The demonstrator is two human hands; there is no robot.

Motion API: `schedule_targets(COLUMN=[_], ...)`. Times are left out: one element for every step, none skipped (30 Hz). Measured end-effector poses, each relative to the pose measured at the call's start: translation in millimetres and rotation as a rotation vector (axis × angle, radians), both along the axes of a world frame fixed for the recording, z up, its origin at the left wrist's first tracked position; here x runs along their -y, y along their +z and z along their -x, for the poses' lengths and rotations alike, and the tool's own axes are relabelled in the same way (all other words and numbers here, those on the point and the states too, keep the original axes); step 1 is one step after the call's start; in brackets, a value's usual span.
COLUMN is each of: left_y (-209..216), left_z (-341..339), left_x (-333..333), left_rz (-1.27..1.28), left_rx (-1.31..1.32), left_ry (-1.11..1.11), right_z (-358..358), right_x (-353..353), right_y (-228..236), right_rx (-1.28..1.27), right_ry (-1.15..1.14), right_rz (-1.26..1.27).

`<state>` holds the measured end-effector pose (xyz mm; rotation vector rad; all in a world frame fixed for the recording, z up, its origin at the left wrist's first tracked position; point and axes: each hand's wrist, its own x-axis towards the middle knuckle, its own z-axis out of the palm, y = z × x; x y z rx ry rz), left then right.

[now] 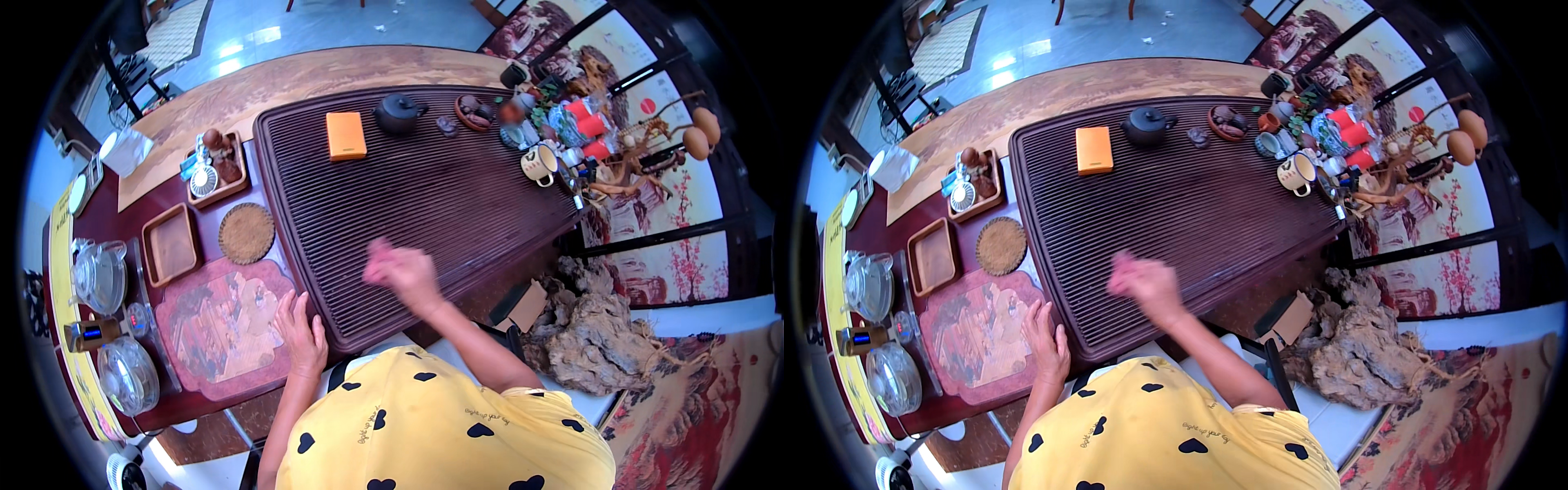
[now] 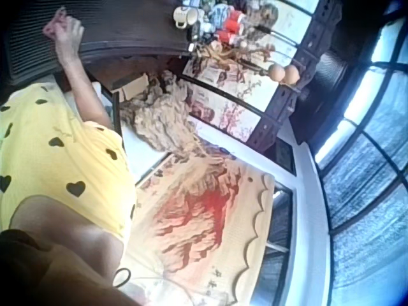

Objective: The person wipes a large wooden root sculpture and then wipes down the surface of a wooden tea tray with a pink cloth.

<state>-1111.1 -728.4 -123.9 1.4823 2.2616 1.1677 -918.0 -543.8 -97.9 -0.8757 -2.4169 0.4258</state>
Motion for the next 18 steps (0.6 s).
schedule_targets(left_y=[-1.4,-2.6,-1.1,0.5,1.6,2.6,1.0,-0.7,-0.6,-0.9,-7.0,-9.7,-12.8,-17.8,-21.5,-29.6,-31.9,-31.1], left_z=[0.2,-0.8,-3.8,-6.8,-8.1,-12.6,-15.7,-20.2,-28.8,-35.3,-37.4,-42.1,-46.2,-46.6,-46.9,-47.4,-47.7,-50.0], left_x=[0.7,-1.0,-5.0,-9.3,-10.9,-12.1,-11.6,-12.2,-19.0,-24.0,-24.7,-29.3,-33.4,-34.6,-34.8,-35.6,-37.5,-37.8], left_rz=[-0.003,-0.01,-0.015,-0.018,-0.015,0.001,0.021,0.042,0.052,0.057,0.089,0.102,0.117,0.137,0.16,0.173,0.188,0.207], left_rx=[0.002,-0.004,-0.007,-0.014,-0.029,-0.041,-0.056,-0.068,-0.068,-0.068,-0.086,-0.1,-0.119,-0.137,-0.19,-0.207,-0.227,-0.222], left_ry=[-0.002,0.013,0.006,0.0,0.007,0.002,0.019,0.025,0.003,-0.007,0.015,0.031,0.053,0.074,0.092,0.105,0.122,0.122], right_z=[-23.7,-45.6,-95.7,-145.3,-154.0,-154.0,-112.6,-73.8,-66.7,-55.5,-22.9,-14.9,-11.7,-14.3,-21.0,-34.4,-53.9,-55.8], right_x=[-18.4,-34.3,-54.7,-74.2,-78.4,-87.6,-74.9,-60.5,-45.2,-30.8,6.2,29.1,44.7,50.7,48.2,36.7,15.2,10.2], right_y=[10.6,22.2,-6.6,-35.7,-31.4,-39.4,-10.2,20.9,-14.2,-51.7,-26.0,-25.4,-35.5,-33.6,-34.6,-35.2,-28.4,-28.8], right_rx=[-0.076,-0.455,-0.141,0.172,0.302,0.154,-0.084,-0.324,-0.074,0.13,0.314,0.155,0.148,0.085,0.097,0.116,0.13,0.119], right_ry=[-0.187,-0.461,-0.546,-0.731,-0.848,-0.92,-0.794,-0.707,-0.572,-0.449,-0.414,-0.22,-0.095,0.035,0.044,0.024,0.009,0.004], right_rz=[0.182,0.744,0.3,-0.155,-0.283,-0.127,0.139,0.4,0.137,-0.162,-0.17,-0.137,-0.237,-0.186,-0.159,-0.02,0.121,0.118])
